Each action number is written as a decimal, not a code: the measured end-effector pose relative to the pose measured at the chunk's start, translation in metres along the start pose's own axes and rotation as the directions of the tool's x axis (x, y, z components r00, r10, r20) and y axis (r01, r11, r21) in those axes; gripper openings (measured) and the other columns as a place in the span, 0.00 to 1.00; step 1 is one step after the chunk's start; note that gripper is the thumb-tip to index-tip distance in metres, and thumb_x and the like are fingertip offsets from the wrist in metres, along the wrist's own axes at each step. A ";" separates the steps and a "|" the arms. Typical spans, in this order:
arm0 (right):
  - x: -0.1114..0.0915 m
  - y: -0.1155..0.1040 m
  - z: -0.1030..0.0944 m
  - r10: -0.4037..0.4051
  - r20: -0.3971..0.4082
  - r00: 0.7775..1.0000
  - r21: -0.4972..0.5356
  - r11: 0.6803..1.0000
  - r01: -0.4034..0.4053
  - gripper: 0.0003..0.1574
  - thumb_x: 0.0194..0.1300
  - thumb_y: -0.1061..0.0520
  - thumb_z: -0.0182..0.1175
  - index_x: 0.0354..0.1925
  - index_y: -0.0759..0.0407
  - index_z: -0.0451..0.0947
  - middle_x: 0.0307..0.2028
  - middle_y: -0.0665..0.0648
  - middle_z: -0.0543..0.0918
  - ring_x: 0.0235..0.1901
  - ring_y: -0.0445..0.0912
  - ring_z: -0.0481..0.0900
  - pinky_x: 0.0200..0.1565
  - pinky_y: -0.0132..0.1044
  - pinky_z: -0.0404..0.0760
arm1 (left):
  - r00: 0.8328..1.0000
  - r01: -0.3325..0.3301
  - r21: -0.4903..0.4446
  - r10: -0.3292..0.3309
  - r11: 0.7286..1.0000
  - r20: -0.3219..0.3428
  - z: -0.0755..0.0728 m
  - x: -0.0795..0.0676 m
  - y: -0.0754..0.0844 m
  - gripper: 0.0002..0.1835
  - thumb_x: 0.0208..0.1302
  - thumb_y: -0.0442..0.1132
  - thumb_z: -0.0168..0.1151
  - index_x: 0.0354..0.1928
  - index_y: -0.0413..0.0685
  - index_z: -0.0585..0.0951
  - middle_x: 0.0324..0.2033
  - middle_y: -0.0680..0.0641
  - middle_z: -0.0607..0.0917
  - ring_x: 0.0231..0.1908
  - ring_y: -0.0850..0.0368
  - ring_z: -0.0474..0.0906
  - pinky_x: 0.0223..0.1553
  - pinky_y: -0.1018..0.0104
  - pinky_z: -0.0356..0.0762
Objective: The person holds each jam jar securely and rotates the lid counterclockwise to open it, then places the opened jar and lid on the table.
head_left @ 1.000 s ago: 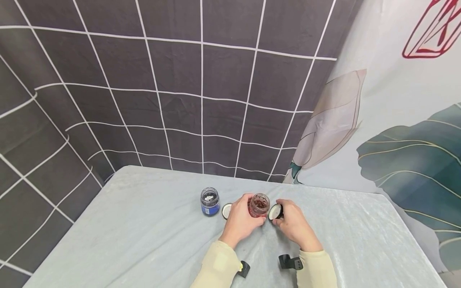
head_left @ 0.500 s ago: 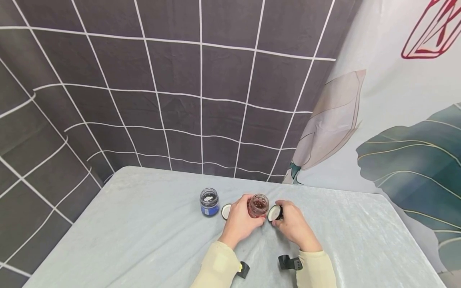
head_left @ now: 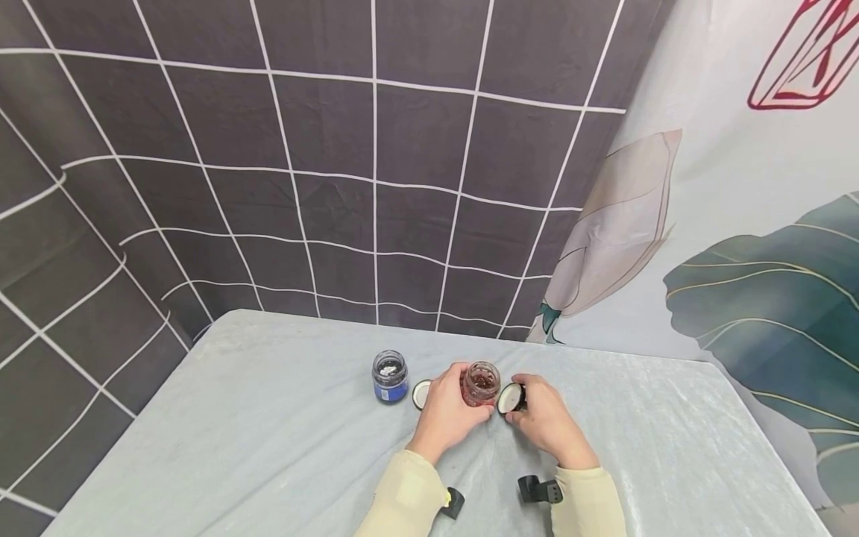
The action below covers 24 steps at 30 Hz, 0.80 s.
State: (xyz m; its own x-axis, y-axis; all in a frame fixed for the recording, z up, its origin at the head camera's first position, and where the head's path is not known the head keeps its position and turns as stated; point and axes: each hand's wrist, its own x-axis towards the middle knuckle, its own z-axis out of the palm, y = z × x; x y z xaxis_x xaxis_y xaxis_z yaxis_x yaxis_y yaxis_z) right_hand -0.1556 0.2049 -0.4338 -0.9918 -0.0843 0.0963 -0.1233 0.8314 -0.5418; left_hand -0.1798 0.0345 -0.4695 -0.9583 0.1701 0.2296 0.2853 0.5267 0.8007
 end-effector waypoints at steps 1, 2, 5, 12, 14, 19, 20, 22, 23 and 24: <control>0.000 0.000 0.000 -0.001 0.000 1.000 0.000 1.000 0.001 0.34 0.47 0.70 0.73 0.54 0.80 0.74 0.48 0.74 0.80 0.51 0.64 0.79 0.55 0.58 0.76 | 1.000 0.000 0.000 0.000 1.000 0.001 0.000 0.000 0.000 0.34 0.45 0.42 0.79 0.57 0.45 0.78 0.48 0.47 0.85 0.49 0.52 0.82 0.53 0.56 0.79; 0.000 0.000 0.001 -0.004 0.000 1.000 0.000 1.000 0.004 0.34 0.47 0.70 0.73 0.53 0.80 0.74 0.48 0.74 0.80 0.51 0.64 0.80 0.55 0.58 0.76 | 1.000 0.001 0.001 -0.001 1.000 0.002 0.000 0.000 0.000 0.34 0.45 0.42 0.79 0.57 0.44 0.78 0.48 0.47 0.85 0.49 0.52 0.82 0.53 0.56 0.79; 0.001 0.000 0.001 0.000 0.012 1.000 0.000 1.000 0.000 0.35 0.47 0.70 0.74 0.54 0.79 0.74 0.49 0.74 0.80 0.52 0.64 0.79 0.56 0.58 0.76 | 1.000 0.003 0.005 -0.003 1.000 0.005 0.000 0.000 0.000 0.35 0.45 0.42 0.79 0.58 0.44 0.77 0.48 0.46 0.85 0.49 0.52 0.82 0.53 0.56 0.79; 0.001 0.001 0.000 0.011 0.030 0.999 -0.001 1.000 -0.011 0.35 0.49 0.69 0.74 0.54 0.80 0.73 0.49 0.74 0.80 0.53 0.65 0.79 0.57 0.57 0.75 | 1.000 0.006 0.010 -0.006 1.000 0.005 0.000 0.000 0.000 0.35 0.45 0.42 0.79 0.58 0.44 0.77 0.49 0.46 0.85 0.49 0.51 0.82 0.54 0.56 0.79; 0.002 0.002 0.000 0.009 0.029 1.000 -0.003 1.000 -0.009 0.35 0.48 0.69 0.74 0.54 0.80 0.73 0.49 0.74 0.80 0.53 0.65 0.79 0.57 0.58 0.75 | 1.000 0.009 0.007 -0.009 1.000 0.006 0.000 0.000 0.001 0.35 0.45 0.42 0.79 0.58 0.44 0.77 0.49 0.46 0.85 0.50 0.51 0.81 0.54 0.56 0.79; 0.002 0.003 0.001 0.017 0.033 0.999 -0.004 1.000 -0.016 0.35 0.49 0.69 0.74 0.54 0.81 0.73 0.49 0.75 0.79 0.53 0.67 0.78 0.58 0.58 0.74 | 1.000 0.014 0.002 -0.014 1.000 0.006 0.000 -0.001 0.001 0.35 0.45 0.42 0.79 0.58 0.44 0.77 0.49 0.46 0.85 0.50 0.50 0.81 0.54 0.56 0.79; 0.002 0.003 0.001 0.021 0.036 0.999 -0.003 1.000 -0.021 0.35 0.49 0.69 0.74 0.54 0.81 0.73 0.49 0.76 0.79 0.54 0.68 0.78 0.58 0.59 0.74 | 1.000 0.016 0.002 -0.016 1.000 0.007 0.000 -0.001 0.001 0.35 0.45 0.42 0.79 0.58 0.44 0.77 0.49 0.46 0.85 0.50 0.51 0.81 0.54 0.56 0.79; 0.002 0.003 0.001 0.031 0.041 0.999 -0.001 1.000 -0.031 0.36 0.49 0.69 0.74 0.55 0.81 0.73 0.50 0.76 0.79 0.54 0.68 0.77 0.59 0.59 0.73 | 1.000 0.018 -0.001 -0.018 1.000 0.009 0.000 0.000 0.001 0.35 0.45 0.41 0.79 0.58 0.44 0.77 0.49 0.46 0.85 0.50 0.51 0.81 0.54 0.56 0.79; 0.002 0.002 0.000 0.038 0.044 0.998 -0.001 0.999 -0.038 0.36 0.48 0.69 0.74 0.55 0.81 0.72 0.50 0.76 0.79 0.54 0.68 0.77 0.59 0.59 0.73 | 1.000 0.020 -0.001 -0.020 1.000 0.011 0.000 0.000 0.001 0.35 0.46 0.41 0.79 0.59 0.44 0.77 0.49 0.46 0.85 0.50 0.51 0.81 0.54 0.56 0.79; 0.002 0.002 0.000 0.043 0.046 0.998 -0.001 0.999 -0.043 0.36 0.48 0.69 0.74 0.55 0.81 0.72 0.50 0.76 0.79 0.55 0.68 0.77 0.59 0.59 0.73 | 1.000 0.021 -0.002 -0.021 1.000 0.011 0.000 0.000 0.001 0.35 0.46 0.41 0.79 0.59 0.44 0.77 0.49 0.46 0.85 0.50 0.51 0.81 0.54 0.56 0.79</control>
State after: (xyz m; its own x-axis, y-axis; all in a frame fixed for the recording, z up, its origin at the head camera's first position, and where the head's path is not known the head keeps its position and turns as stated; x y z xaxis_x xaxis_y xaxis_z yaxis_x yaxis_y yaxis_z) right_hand -0.1574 0.2067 -0.4348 -0.9967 -0.0737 0.0338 -0.0802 0.8348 -0.5447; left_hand -0.1796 0.0352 -0.4684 -0.9638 0.1688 0.2066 0.2655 0.5288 0.8061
